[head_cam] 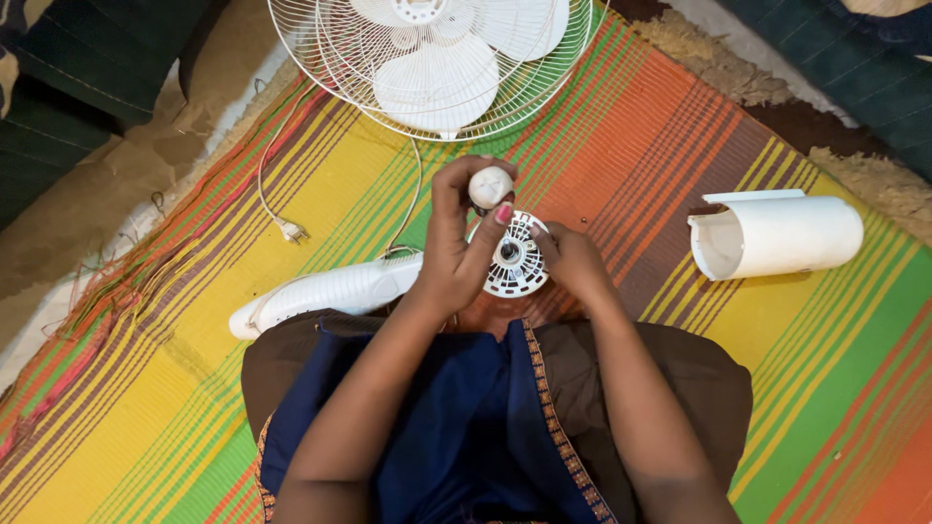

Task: The person assembles a white pedestal fan on a colorful mat. They attach the motor housing to the fan neck, fit the rear fan cage, and use a screwdriver to tighten screws securing the cage to the motor.

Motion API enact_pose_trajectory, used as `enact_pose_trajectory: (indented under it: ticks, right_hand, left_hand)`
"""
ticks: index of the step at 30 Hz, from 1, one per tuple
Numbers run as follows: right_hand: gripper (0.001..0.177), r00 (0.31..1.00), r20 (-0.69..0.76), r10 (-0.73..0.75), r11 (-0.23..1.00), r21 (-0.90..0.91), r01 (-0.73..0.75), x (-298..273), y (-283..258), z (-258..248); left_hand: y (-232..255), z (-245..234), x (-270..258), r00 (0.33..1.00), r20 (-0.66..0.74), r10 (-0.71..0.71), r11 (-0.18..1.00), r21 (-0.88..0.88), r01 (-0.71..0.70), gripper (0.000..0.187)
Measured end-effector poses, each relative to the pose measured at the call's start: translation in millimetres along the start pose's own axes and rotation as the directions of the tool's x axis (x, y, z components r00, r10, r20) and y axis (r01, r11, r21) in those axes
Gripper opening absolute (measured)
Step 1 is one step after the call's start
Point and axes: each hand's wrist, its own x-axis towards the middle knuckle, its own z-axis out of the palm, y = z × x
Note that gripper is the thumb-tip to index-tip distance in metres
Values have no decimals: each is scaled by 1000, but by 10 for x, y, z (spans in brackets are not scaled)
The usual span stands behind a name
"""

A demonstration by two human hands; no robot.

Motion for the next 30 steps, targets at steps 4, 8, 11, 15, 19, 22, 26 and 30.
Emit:
enact_pose_trajectory:
  ticks: [4,8,11,15,19,22,26,30]
  right_hand:
    - [41,999,-31,-35,999,1,35,-21,36,23]
    - [39,998,-57,-38,998,-58,35,-47,45,64]
    - [37,994,-94,-49,999,-26,47,-114,24,82]
    - [35,987,-150,-58,998,-10,57,-190,-16,123]
    - [34,988,-153,-15,999,-44,8,-186,-67,117]
    - [34,989,-150,-2,999,-52,-6,-193,-83,108]
    - [33,992,-129,4,1000,13,-3,-212,-108,96]
    - [33,992,-126,1,1000,-5,-2,-223,-107,90]
  left_hand:
    - [151,-99,-45,995,-54,87,929,364,-62,39]
    - [149,-150,-87,989,-45,140,959,253,-125,33]
    - [167,-220,-143,982,5,190,944,274,-184,32]
    - [202,-311,-114,977,4,212,930,306,-203,43]
    - [245,-309,-7,964,-92,249,865,469,-179,53]
    - [273,-319,33,967,-120,227,849,510,-137,48]
    - [335,-348,30,977,-48,208,860,485,-159,41]
    - [396,-354,27,989,27,143,901,410,-142,34]
